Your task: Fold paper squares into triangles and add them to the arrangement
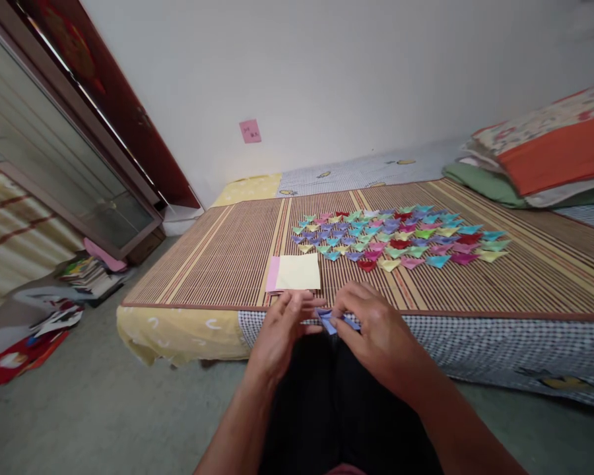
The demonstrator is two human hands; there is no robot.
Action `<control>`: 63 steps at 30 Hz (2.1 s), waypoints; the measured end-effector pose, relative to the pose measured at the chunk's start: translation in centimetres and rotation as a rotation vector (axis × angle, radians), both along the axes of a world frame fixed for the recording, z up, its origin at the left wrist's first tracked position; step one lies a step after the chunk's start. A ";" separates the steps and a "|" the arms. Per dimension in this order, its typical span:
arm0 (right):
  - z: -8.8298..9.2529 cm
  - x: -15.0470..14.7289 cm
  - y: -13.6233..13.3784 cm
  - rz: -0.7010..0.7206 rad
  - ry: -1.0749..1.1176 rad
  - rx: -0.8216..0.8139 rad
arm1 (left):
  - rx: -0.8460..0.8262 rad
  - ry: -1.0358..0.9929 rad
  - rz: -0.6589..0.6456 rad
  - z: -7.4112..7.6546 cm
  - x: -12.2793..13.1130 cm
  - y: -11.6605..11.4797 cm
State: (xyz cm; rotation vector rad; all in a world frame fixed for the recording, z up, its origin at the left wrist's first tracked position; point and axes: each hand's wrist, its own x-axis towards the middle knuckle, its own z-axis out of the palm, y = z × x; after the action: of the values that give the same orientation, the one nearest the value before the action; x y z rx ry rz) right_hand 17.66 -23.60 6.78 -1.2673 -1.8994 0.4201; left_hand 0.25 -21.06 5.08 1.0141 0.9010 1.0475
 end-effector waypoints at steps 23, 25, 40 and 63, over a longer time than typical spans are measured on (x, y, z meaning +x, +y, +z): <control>-1.1 -0.4 0.8 -0.027 -0.122 0.165 | 0.190 0.161 0.108 -0.4 1.2 0.1; -1.2 -0.4 0.8 -0.038 -0.147 0.163 | 0.256 0.272 0.067 -0.1 0.8 0.2; -1.7 -0.9 0.5 -0.041 -0.169 0.152 | 0.341 0.456 0.253 -1.1 2.3 -0.5; -1.8 0.3 1.3 -0.012 0.089 0.076 | -0.032 -0.066 0.085 -1.2 1.5 0.1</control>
State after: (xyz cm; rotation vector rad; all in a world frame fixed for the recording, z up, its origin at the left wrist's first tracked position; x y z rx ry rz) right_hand 17.91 -22.32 4.96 -1.1907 -1.8157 0.3885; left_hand 1.73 -20.99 3.89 0.9158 0.9103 1.1280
